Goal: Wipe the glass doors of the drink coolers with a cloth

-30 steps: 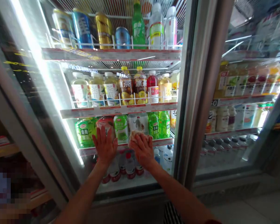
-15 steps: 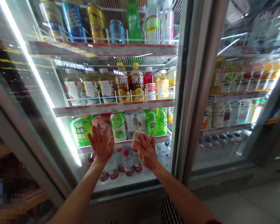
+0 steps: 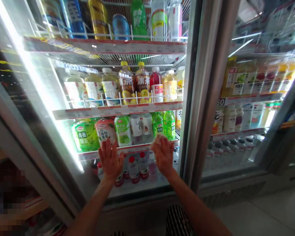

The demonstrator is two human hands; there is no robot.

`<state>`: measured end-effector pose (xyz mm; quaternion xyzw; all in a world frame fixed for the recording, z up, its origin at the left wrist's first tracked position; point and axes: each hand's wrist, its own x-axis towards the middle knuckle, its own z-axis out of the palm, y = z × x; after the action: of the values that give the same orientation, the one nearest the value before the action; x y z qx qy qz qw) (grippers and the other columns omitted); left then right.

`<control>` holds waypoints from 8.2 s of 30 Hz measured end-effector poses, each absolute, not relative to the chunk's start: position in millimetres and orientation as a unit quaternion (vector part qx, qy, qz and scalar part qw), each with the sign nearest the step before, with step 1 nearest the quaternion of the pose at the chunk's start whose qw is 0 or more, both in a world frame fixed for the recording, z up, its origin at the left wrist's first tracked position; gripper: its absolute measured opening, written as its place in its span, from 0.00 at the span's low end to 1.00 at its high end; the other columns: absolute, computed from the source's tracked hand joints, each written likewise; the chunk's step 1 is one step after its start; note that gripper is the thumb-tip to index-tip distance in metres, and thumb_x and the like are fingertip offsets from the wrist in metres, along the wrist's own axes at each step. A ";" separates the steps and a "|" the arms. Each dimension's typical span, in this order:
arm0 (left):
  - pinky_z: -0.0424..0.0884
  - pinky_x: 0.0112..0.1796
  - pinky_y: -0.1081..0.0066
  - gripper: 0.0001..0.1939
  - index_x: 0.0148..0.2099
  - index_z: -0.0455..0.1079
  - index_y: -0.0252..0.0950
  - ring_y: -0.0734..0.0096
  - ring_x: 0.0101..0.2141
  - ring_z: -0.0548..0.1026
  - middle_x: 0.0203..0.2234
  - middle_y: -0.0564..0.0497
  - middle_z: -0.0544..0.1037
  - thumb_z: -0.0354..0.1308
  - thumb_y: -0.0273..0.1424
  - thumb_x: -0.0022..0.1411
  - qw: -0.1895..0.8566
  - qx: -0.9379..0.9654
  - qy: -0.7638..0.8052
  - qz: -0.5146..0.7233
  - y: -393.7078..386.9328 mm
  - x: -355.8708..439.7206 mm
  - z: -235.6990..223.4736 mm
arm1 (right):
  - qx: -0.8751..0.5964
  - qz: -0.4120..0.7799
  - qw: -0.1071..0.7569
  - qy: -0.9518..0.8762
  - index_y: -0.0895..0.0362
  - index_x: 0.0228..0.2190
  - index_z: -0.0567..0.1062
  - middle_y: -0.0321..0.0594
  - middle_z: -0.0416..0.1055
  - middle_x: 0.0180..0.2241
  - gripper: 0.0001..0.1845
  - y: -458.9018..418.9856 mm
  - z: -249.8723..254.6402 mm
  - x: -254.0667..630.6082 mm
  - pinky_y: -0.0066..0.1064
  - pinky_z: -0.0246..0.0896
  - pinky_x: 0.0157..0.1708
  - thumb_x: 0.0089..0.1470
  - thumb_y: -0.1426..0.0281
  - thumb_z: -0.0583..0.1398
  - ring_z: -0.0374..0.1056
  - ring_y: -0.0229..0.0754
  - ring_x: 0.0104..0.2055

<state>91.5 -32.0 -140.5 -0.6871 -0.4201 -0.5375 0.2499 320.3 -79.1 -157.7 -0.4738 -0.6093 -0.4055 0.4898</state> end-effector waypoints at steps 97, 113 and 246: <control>0.46 0.58 0.53 0.29 0.63 0.47 0.37 0.59 0.62 0.45 0.62 0.40 0.50 0.47 0.35 0.61 0.319 -0.631 -0.516 -0.484 -43.7 -22.0 -137.9 | -0.334 -0.418 0.364 -0.762 0.54 0.57 0.56 0.41 0.46 0.63 0.28 -42.2 -32.5 213.4 0.52 0.27 0.62 0.54 0.71 0.52 0.33 0.48 0.66; 0.47 0.57 0.49 0.28 0.63 0.48 0.35 0.55 0.62 0.47 0.62 0.39 0.49 0.45 0.37 0.62 0.292 -0.608 -0.562 -0.478 -43.9 -77.4 -138.2 | -0.196 -0.430 0.262 -0.841 0.55 0.57 0.57 0.37 0.48 0.62 0.27 -32.5 -64.6 146.0 0.46 0.34 0.63 0.54 0.74 0.50 0.41 0.45 0.65; 0.46 0.57 0.46 0.31 0.64 0.46 0.36 0.50 0.62 0.45 0.63 0.41 0.45 0.45 0.36 0.60 0.265 -0.583 -0.616 -0.459 -76.3 -123.2 -153.9 | -0.201 -0.368 0.293 -0.859 0.57 0.56 0.58 0.36 0.52 0.61 0.22 -21.4 -78.3 66.1 0.45 0.43 0.61 0.60 0.74 0.44 0.45 0.43 0.63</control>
<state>-123.2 -76.3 -153.9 -0.5825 -0.6162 -0.4593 0.2647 66.1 -21.4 -78.3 -0.2014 -0.8591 -0.3679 0.2933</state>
